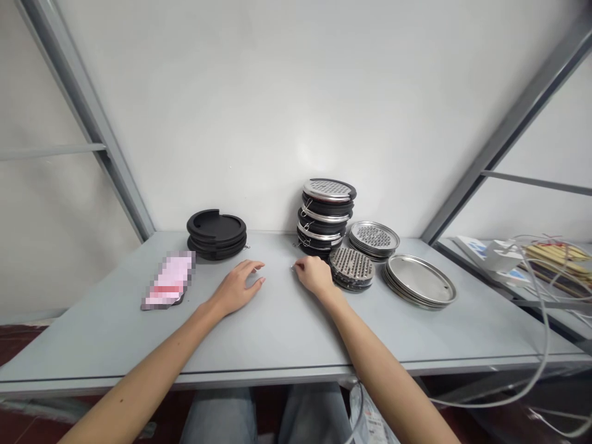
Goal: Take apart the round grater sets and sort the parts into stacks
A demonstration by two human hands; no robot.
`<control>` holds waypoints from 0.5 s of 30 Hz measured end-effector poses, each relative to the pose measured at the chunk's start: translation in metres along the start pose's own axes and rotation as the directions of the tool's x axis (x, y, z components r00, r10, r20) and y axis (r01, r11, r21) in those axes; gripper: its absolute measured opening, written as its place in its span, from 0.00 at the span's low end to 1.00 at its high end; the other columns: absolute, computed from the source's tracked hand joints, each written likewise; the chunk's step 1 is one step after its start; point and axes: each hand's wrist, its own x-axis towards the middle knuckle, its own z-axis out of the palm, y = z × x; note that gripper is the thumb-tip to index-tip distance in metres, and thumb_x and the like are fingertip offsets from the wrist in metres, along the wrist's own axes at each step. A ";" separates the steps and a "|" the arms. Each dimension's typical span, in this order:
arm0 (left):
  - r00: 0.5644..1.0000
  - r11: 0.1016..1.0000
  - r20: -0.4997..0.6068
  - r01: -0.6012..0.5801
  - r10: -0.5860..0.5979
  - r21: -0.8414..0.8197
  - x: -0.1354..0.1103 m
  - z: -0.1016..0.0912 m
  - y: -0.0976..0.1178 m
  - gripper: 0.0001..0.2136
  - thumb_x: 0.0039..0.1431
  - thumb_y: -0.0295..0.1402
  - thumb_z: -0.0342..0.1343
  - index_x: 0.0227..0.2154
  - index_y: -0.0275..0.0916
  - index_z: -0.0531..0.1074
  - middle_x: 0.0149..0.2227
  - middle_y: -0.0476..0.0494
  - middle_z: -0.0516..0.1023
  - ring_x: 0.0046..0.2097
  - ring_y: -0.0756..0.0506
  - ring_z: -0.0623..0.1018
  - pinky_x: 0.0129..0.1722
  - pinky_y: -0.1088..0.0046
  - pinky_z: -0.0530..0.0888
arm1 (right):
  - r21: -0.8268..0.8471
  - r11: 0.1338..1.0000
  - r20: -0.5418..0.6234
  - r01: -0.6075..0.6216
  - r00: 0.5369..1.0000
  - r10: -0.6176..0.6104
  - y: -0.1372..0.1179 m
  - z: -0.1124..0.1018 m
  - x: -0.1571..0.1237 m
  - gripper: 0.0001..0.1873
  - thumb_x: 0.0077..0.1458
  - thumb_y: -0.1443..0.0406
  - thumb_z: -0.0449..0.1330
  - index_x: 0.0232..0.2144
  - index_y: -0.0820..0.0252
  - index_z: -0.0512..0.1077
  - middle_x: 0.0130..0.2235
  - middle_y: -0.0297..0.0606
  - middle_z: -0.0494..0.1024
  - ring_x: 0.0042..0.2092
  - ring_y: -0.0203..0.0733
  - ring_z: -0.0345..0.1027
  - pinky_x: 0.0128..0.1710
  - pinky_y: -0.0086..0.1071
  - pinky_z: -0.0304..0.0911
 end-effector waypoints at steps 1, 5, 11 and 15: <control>1.000 1.000 0.007 0.001 -0.001 -0.001 0.000 0.000 0.000 0.12 0.61 0.34 0.51 0.47 0.40 0.68 0.44 0.41 0.74 0.43 0.43 0.75 0.45 0.63 0.72 | -0.023 1.000 0.009 -0.017 1.000 0.017 0.001 0.001 0.000 0.14 0.58 0.65 0.53 0.35 0.59 0.79 0.37 0.45 0.81 0.39 0.46 0.74 0.38 0.32 0.63; 1.000 1.000 0.011 0.008 -0.008 0.012 -0.001 0.001 -0.004 0.12 0.61 0.34 0.51 0.47 0.41 0.69 0.44 0.42 0.74 0.43 0.43 0.76 0.45 0.64 0.72 | 0.036 0.989 -0.212 0.146 0.968 -0.135 0.005 -0.007 0.000 0.16 0.59 0.65 0.50 0.42 0.58 0.77 0.43 0.45 0.78 0.44 0.46 0.72 0.43 0.33 0.65; 1.000 1.000 -0.009 0.015 -0.015 0.025 0.000 -0.001 -0.012 0.12 0.61 0.34 0.52 0.47 0.40 0.69 0.42 0.43 0.75 0.41 0.43 0.76 0.43 0.65 0.73 | -0.017 0.978 -0.751 0.208 0.644 -0.150 0.020 -0.079 0.037 0.26 0.58 0.64 0.53 0.59 0.59 0.63 0.60 0.50 0.62 0.62 0.57 0.52 0.60 0.53 0.52; 1.000 1.000 -0.013 0.010 -0.010 0.029 0.000 -0.003 -0.013 0.10 0.61 0.33 0.52 0.45 0.41 0.70 0.42 0.43 0.75 0.42 0.43 0.76 0.43 0.64 0.74 | -0.148 0.972 -0.584 0.181 0.777 -0.234 0.038 -0.118 0.072 0.37 0.52 0.56 0.61 0.61 0.65 0.59 0.63 0.52 0.60 0.65 0.61 0.47 0.61 0.55 0.48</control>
